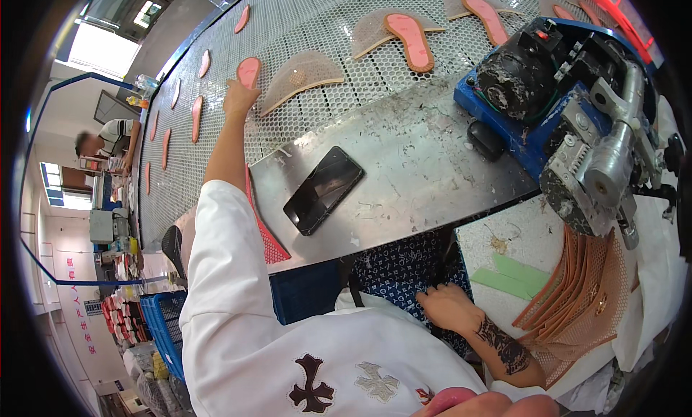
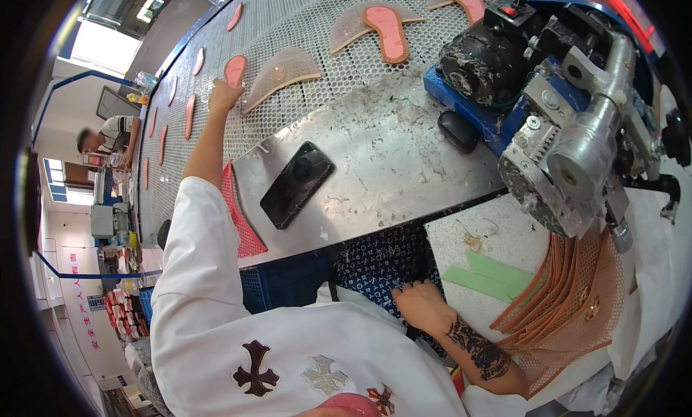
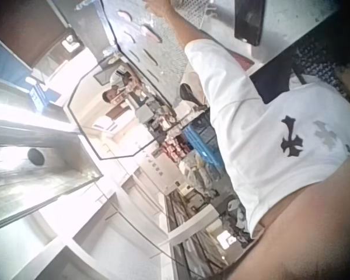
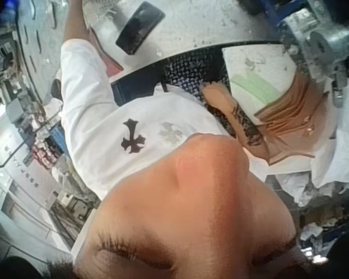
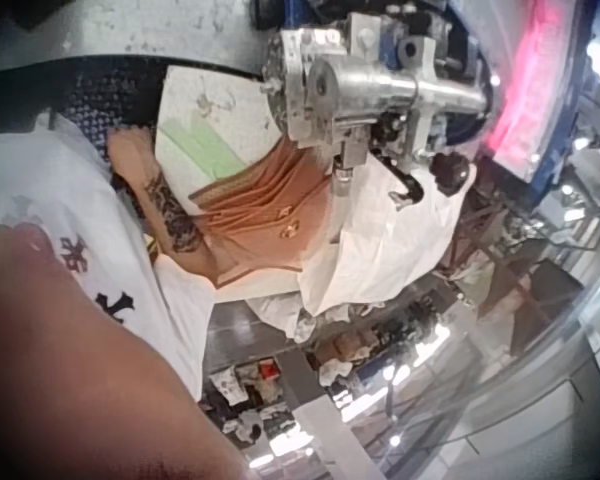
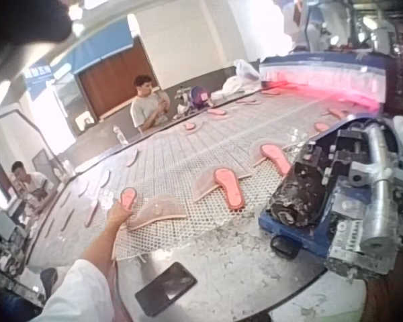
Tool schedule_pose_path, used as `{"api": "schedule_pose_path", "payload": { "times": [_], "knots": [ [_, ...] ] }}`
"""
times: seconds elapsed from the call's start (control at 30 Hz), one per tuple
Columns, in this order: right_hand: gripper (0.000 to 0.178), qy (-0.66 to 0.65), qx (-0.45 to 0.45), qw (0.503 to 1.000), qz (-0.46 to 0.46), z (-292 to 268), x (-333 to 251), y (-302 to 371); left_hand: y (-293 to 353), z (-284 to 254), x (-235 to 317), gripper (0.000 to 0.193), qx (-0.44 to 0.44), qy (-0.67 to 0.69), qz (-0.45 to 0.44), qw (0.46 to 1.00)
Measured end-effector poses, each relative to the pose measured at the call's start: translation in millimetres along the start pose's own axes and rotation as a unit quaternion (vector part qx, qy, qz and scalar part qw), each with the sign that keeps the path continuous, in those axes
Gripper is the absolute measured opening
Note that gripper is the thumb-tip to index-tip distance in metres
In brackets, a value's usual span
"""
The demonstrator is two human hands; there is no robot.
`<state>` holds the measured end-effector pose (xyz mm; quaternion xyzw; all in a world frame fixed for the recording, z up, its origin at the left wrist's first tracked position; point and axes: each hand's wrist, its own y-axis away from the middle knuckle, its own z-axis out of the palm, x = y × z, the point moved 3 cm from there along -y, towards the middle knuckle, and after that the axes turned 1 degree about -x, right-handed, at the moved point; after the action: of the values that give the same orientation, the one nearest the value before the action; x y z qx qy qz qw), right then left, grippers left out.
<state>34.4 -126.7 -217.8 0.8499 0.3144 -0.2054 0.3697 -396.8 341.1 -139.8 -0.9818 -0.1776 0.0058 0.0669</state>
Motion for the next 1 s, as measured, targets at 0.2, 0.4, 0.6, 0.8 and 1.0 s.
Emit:
{"api": "schedule_pose_path", "payload": {
  "times": [0.2,0.4,0.6,0.8,1.0],
  "knots": [
    [0.024,0.017,-0.022,1.000,0.011,11,-15,14,49,-29,-5,0.101,0.029,0.107,0.019,0.994],
    [0.023,0.021,-0.028,0.999,-0.036,6,-37,32,156,-44,54,0.098,-0.048,0.162,0.101,0.980],
    [0.026,-0.002,0.114,0.978,-0.174,-68,-57,145,189,-25,139,0.048,0.098,0.157,0.446,0.876],
    [0.050,0.043,0.287,0.956,-0.054,-130,20,279,233,-43,176,0.049,0.031,0.144,0.302,0.942],
    [0.055,0.058,0.391,0.898,0.194,-132,7,310,167,15,125,0.050,0.128,0.220,0.368,0.894]
  ]
}}
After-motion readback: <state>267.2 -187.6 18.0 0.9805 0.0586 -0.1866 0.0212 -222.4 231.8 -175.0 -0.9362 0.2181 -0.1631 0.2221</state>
